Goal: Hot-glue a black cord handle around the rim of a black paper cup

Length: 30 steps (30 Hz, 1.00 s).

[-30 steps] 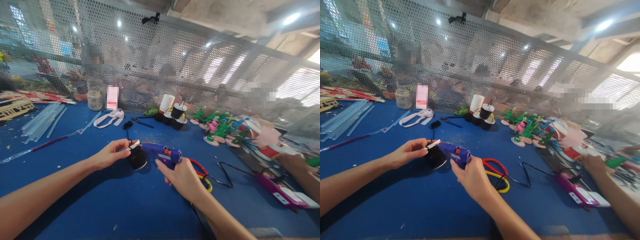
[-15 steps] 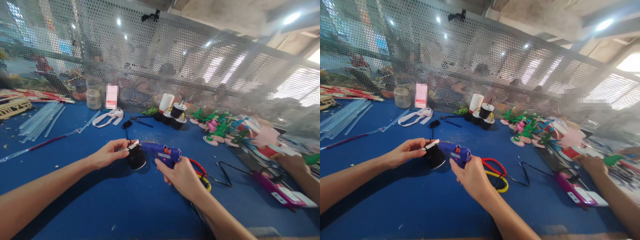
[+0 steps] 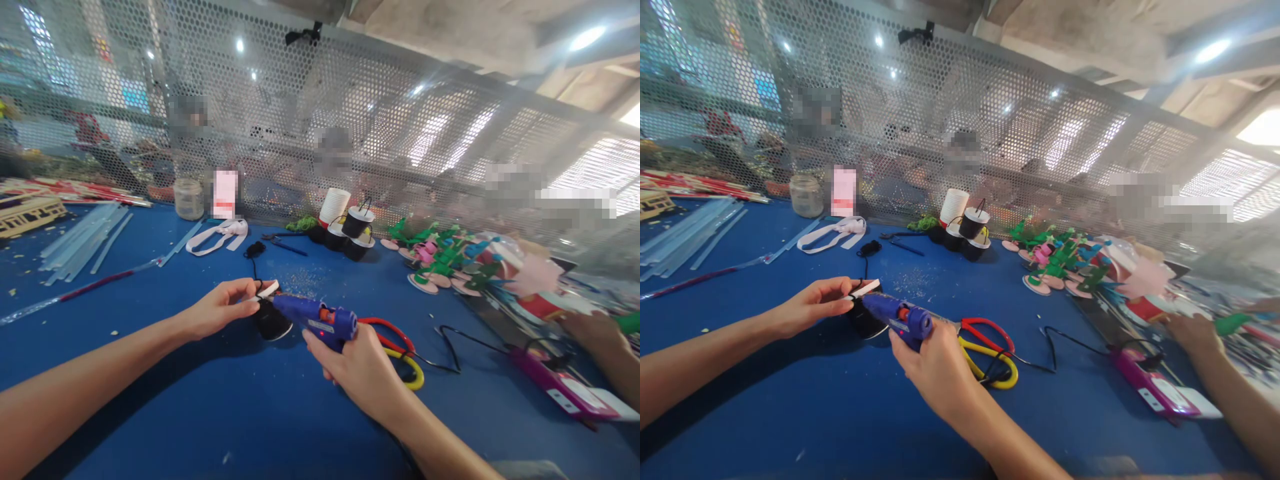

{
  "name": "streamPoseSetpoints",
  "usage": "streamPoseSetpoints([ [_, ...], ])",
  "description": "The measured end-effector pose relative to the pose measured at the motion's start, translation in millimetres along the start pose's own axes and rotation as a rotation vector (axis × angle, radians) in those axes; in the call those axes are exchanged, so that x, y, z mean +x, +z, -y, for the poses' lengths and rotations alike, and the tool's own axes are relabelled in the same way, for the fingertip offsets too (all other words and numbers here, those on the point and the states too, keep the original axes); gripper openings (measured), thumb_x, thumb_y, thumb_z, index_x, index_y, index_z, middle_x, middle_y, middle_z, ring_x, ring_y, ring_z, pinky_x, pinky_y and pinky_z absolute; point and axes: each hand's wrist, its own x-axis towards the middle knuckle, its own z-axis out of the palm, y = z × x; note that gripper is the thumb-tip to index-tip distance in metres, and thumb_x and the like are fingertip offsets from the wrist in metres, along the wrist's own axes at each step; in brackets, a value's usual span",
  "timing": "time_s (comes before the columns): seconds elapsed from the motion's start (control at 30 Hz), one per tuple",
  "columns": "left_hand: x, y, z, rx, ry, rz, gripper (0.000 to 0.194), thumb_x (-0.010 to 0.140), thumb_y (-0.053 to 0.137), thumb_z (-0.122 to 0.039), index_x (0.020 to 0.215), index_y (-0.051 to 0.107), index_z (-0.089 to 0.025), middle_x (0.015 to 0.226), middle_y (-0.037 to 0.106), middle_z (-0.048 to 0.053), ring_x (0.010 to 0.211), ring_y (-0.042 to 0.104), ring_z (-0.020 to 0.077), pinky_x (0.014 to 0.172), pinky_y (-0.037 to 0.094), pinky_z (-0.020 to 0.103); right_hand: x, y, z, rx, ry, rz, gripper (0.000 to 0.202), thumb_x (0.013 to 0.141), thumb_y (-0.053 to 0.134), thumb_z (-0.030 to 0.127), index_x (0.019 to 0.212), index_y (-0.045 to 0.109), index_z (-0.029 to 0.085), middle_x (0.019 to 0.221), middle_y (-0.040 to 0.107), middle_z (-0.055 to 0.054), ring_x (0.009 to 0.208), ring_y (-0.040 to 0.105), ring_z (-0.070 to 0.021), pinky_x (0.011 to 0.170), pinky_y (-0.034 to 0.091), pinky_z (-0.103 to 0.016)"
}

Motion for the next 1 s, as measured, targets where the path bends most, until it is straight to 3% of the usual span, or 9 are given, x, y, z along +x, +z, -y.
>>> streamPoseSetpoints([
  [0.1, 0, -0.5, 0, 0.0, -0.005, 0.004, 0.024, 0.073, 0.057, -0.026, 0.062, 0.038, -0.016, 0.115, 0.055, 0.009, 0.117, 0.039, 0.0244, 0.095, 0.027, 0.038, -1, 0, 2, 0.007, -0.044, 0.007, 0.02, 0.064, 0.056, 0.035, 0.054, 0.052, 0.018, 0.033, 0.047, 0.005, 0.028, 0.044, -0.0093, 0.031, 0.037, -0.02],
  [0.23, 1, -0.5, 0, -0.004, -0.003, 0.006, 0.025, 0.072, 0.058, -0.026, 0.06, 0.039, -0.015, 0.115, 0.054, 0.008, 0.116, 0.04, 0.0244, 0.095, 0.027, 0.037, 5, -5, 2, 0.008, 0.059, 0.0, 0.023, 0.065, 0.054, 0.037, 0.053, 0.05, 0.017, 0.031, 0.043, 0.005, 0.028, 0.042, -0.0089, 0.031, 0.035, -0.019],
  [0.4, 2, 0.7, -1, -0.019, 0.002, 0.011, 0.026, 0.071, 0.058, -0.027, 0.059, 0.038, -0.015, 0.112, 0.055, 0.009, 0.115, 0.04, 0.0249, 0.093, 0.028, 0.037, 12, -10, -1, 0.036, 0.024, 0.025, 0.026, 0.066, 0.052, 0.04, 0.054, 0.049, 0.017, 0.033, 0.044, 0.005, 0.029, 0.041, -0.0085, 0.033, 0.036, -0.02],
  [1.0, 1, 0.5, -1, 0.0, -0.004, 0.013, 0.026, 0.072, 0.057, -0.027, 0.06, 0.038, -0.015, 0.119, 0.051, 0.011, 0.116, 0.038, 0.0248, 0.093, 0.027, 0.039, 2, -2, 0, 0.036, -0.004, 0.028, 0.022, 0.065, 0.055, 0.036, 0.056, 0.051, 0.016, 0.034, 0.045, 0.005, 0.029, 0.043, -0.0083, 0.031, 0.036, -0.018],
])
